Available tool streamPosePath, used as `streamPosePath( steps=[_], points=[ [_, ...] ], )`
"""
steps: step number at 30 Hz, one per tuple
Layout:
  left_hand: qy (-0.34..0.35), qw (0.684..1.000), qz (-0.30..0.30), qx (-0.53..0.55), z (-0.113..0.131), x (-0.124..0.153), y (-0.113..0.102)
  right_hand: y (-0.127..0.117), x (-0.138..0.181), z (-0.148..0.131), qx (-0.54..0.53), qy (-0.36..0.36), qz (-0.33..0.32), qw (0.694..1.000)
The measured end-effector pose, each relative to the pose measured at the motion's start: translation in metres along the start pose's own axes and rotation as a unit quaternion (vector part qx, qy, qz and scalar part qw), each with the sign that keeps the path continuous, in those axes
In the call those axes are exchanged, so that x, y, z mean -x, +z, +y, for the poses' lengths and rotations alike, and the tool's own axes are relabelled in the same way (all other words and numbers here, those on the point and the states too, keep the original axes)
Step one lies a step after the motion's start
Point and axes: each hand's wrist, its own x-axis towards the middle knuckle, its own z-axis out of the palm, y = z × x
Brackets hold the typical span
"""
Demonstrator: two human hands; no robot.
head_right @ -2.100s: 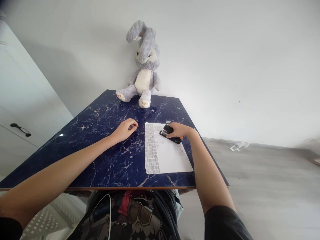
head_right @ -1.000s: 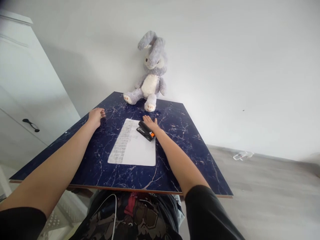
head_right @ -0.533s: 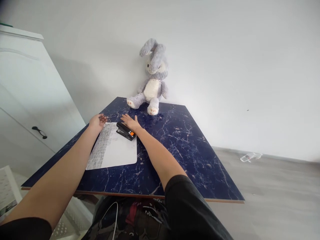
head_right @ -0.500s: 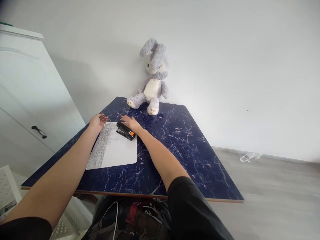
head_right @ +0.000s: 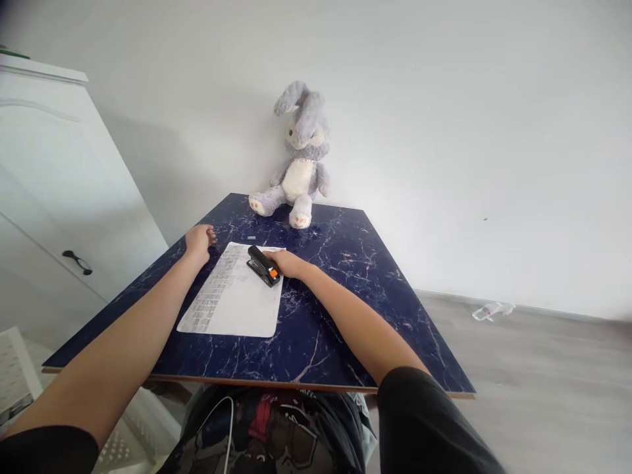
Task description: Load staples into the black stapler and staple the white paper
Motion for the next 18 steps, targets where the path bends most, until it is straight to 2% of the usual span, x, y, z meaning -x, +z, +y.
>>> streamPosePath(
  steps=[3,5,6,7,8,10,12,14,16,18],
  points=[
    [0.042,0.997,-0.065,-0.030,0.002,0.018,0.010,-0.015,0.037,0.006,-0.002,0.018,0.010,1.000],
    [0.078,0.979,-0.176,-0.069,0.005,0.034,0.017,-0.025,0.063,0.010,0.003,0.038,0.009,0.999],
    [0.113,0.954,-0.257,-0.104,0.006,0.043,0.021,-0.031,0.076,0.011,0.005,0.049,0.006,0.999],
    [0.163,0.911,-0.348,-0.152,0.007,0.053,0.024,-0.035,0.088,0.012,0.005,0.058,0.005,0.998],
    [0.220,0.854,-0.427,-0.201,0.009,0.063,0.027,-0.039,0.098,0.013,0.005,0.065,0.007,0.998],
    [0.319,0.737,-0.528,-0.276,0.010,0.083,0.033,-0.044,0.115,0.014,0.001,0.072,0.013,0.997],
    [0.364,0.668,-0.570,-0.310,0.011,0.100,0.036,-0.046,0.124,0.015,-0.004,0.075,0.023,0.997],
    [0.377,0.625,-0.598,-0.330,0.012,0.111,0.037,-0.045,0.126,0.015,-0.014,0.076,0.027,0.997],
    [0.378,0.606,-0.608,-0.346,0.012,0.117,0.037,-0.045,0.126,0.014,-0.027,0.088,0.065,0.994],
    [0.376,0.606,-0.602,-0.361,0.012,0.120,0.038,-0.047,0.127,0.010,-0.042,0.113,0.149,0.982]
  ],
)
